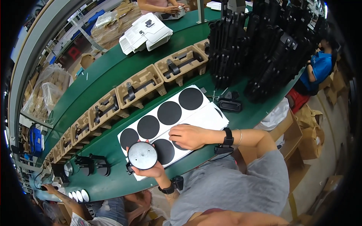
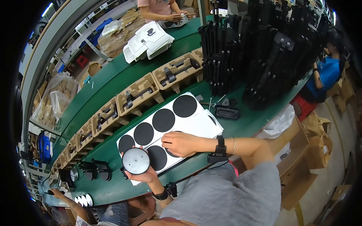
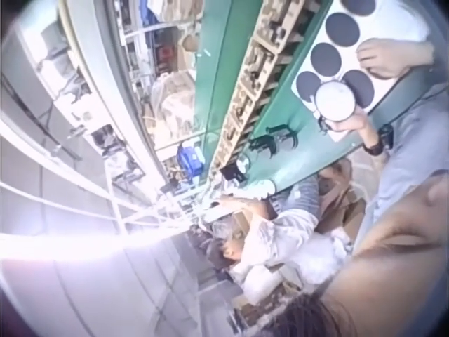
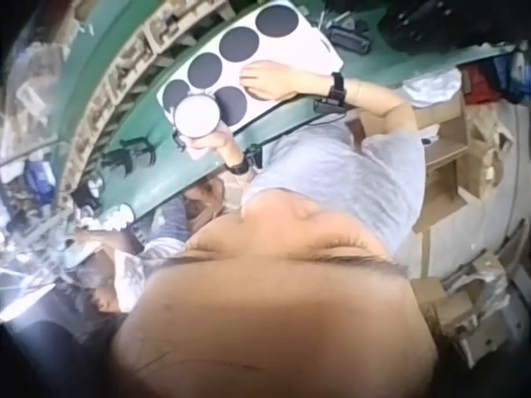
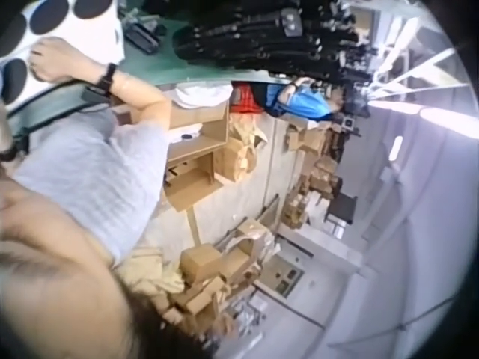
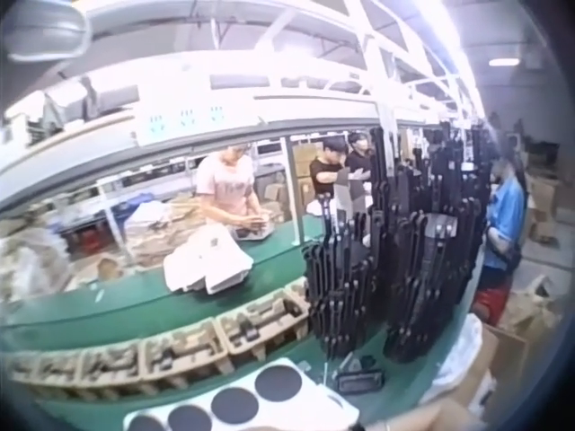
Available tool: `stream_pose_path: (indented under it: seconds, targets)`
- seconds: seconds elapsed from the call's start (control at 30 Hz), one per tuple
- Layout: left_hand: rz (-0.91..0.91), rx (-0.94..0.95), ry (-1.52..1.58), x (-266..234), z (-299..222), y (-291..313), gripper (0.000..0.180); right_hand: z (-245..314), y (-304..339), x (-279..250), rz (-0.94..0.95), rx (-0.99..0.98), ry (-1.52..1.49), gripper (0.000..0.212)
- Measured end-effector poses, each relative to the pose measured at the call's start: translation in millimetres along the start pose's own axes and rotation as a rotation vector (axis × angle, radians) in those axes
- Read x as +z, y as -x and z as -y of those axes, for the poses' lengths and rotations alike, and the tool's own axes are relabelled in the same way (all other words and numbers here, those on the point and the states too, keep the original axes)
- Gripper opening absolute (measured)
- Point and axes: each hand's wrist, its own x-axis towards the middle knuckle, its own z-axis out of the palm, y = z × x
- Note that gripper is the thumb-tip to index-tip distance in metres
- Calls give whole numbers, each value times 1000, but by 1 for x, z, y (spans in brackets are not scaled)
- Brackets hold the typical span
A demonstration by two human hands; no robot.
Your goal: The person peels a circular pad from a sheet, presses it onto the base of a black stand, and places the stand into a cardboard tray.
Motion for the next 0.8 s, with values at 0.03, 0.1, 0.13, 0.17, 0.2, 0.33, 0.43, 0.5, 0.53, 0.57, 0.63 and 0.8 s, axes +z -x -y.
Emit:
stream_pose_path:
  seconds: [0.03, 0.1, 0.13, 0.17, 0.2, 0.33, 0.43, 0.5, 0.53, 0.57, 0.63, 0.8]
  targets:
    - [5, -4, -3, -1, -1, 0, 74, 0, -1, 1, -8, -3, -2, 23]
    - [2, -2, -10, -2, -2, -1, 74, 1, -5, -4, 50, 21, -4, 26]
    - [-16, -11, -47, 0, -1, -1, 76, 2, -6, -6, 104, 45, -4, 30]
    - [-34, -17, -84, 1, 0, -2, 78, 1, -6, -6, 107, 37, -9, 30]
    - [-40, -8, -87, 1, 0, -2, 78, 1, -7, -6, 101, 37, 5, 31]
    - [-15, 10, -114, -1, 3, -2, 76, -1, -8, -5, 80, 52, -26, 34]
    - [1, -13, -96, -1, 3, -5, 77, 0, -7, -6, 49, 44, -12, 34]
    - [-4, -10, -97, -3, 4, -3, 77, 1, -6, -9, 7, 12, -25, 33]
    - [-4, -17, -96, -4, 5, -2, 77, 0, -4, -10, -38, -9, -33, 31]
    - [1, -4, -72, -6, 7, -1, 72, -3, -2, -11, -79, -11, -70, 30]
    - [-2, 1, -57, -2, 14, 1, 72, -17, 12, -12, -261, -19, -174, 27]
    - [13, -60, -81, 10, 17, -1, 76, -61, 32, -39, -875, 210, -970, 39]
